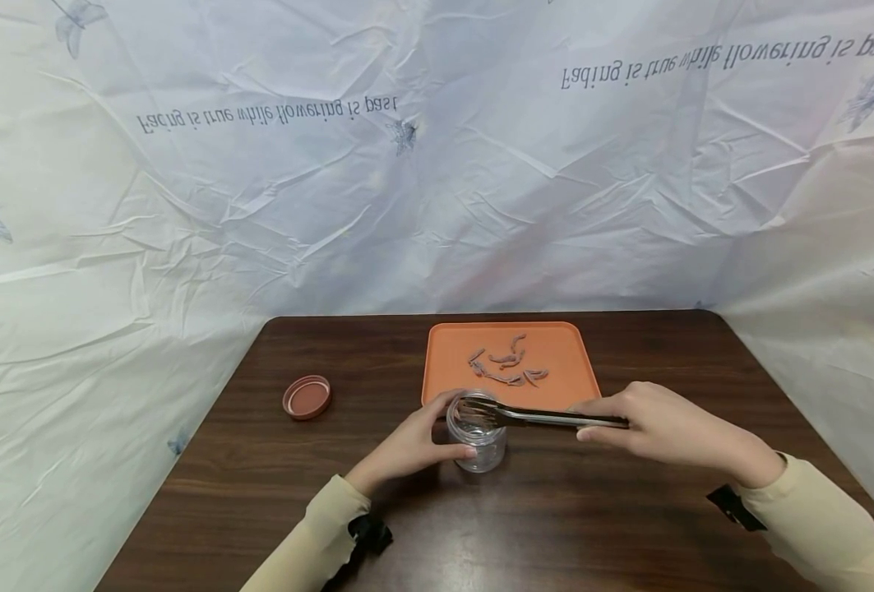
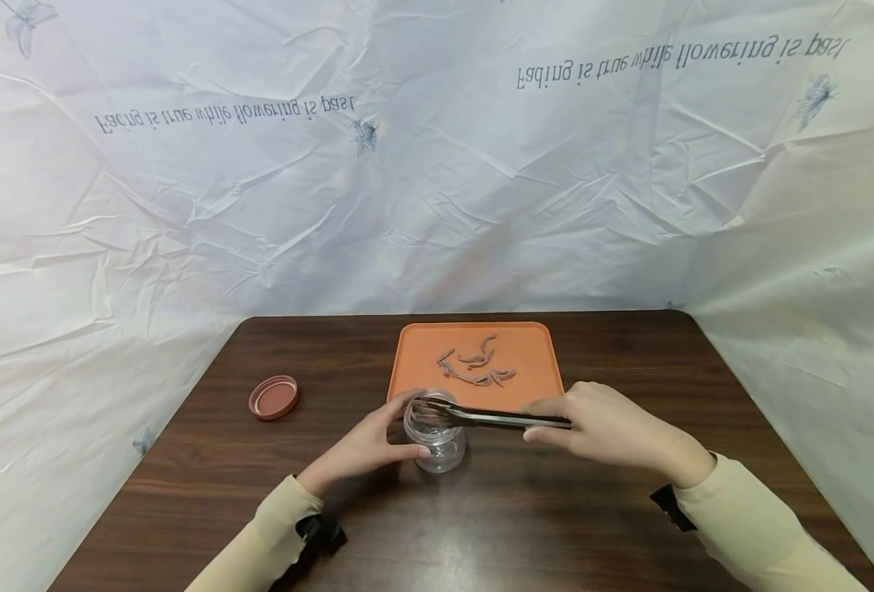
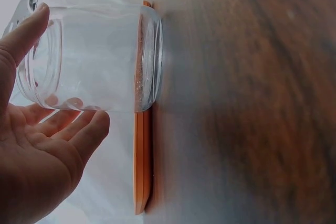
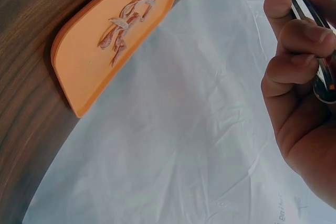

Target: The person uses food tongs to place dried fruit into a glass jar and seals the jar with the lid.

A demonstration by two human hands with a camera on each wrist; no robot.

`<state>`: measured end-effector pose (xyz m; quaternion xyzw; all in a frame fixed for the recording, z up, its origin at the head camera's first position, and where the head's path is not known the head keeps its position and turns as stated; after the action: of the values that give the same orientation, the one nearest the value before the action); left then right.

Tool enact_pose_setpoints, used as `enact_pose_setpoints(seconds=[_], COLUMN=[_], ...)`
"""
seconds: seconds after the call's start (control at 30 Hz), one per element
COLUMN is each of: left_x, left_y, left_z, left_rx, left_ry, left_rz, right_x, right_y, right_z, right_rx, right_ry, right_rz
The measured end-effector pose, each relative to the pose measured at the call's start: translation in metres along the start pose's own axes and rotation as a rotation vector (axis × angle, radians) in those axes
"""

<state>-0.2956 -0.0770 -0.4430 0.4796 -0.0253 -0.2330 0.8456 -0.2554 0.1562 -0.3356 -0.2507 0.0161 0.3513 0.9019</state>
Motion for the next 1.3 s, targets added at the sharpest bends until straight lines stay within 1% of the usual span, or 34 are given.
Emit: enact_pose_setpoints(seconds=[0.1, 0.33, 0.43, 0.57, 0.67, 0.8, 0.9, 1.0, 1.1, 1.3], left_x=[0.001, 0.001, 0.002, 0.002, 0.002, 0.001, 0.0, -0.001, -0.001, 0.001], left_y=[-0.001, -0.002, -0.003, -0.002, -0.002, -0.002, -0.002, -0.002, -0.001, -0.001], left_z=[0.0, 0.001, 0.001, 0.002, 0.001, 0.0, 0.0, 0.0, 0.0, 0.001], left_rx=[-0.011, -0.005, -0.006, -0.001, 0.002, 0.003, 0.002, 0.004, -0.003, -0.01], left_ry=[0.001, 0.01, 0.01, 0.005, 0.0, -0.006, -0.005, -0.005, -0.005, -0.009], left_rz=[0.015, 0.029, 0.028, 0.015, 0.002, -0.004, -0.007, -0.009, -0.011, -0.006], right_x=[0.0, -0.001, -0.001, -0.005, -0.009, -0.014, -0.017, -0.018, -0.016, -0.009], right_y=[0.0, -0.004, -0.002, 0.003, 0.01, 0.024, 0.033, 0.04, 0.052, 0.081], right_z=[0.002, 0.014, 0.018, 0.027, 0.037, 0.05, 0.058, 0.064, 0.062, 0.047], right_rx=[-0.002, 0.043, 0.053, 0.079, 0.103, 0.125, 0.136, 0.135, 0.116, 0.102], right_ry=[0.004, 0.068, 0.076, 0.112, 0.156, 0.204, 0.249, 0.294, 0.3, 0.247], right_rz=[-0.011, 0.02, 0.005, -0.021, -0.062, -0.143, -0.171, -0.181, -0.222, -0.325])
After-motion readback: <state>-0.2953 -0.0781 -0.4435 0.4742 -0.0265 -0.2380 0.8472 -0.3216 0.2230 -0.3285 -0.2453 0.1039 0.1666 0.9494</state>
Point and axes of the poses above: each hand's wrist, its own x-axis away from the middle knuckle, its own z-axis out of the back of the hand, y = z × x, the point moved 10 cm from there along -x, towards the middle knuckle, and after that the axes turned 10 degrees about y, right-handed, at the moved point
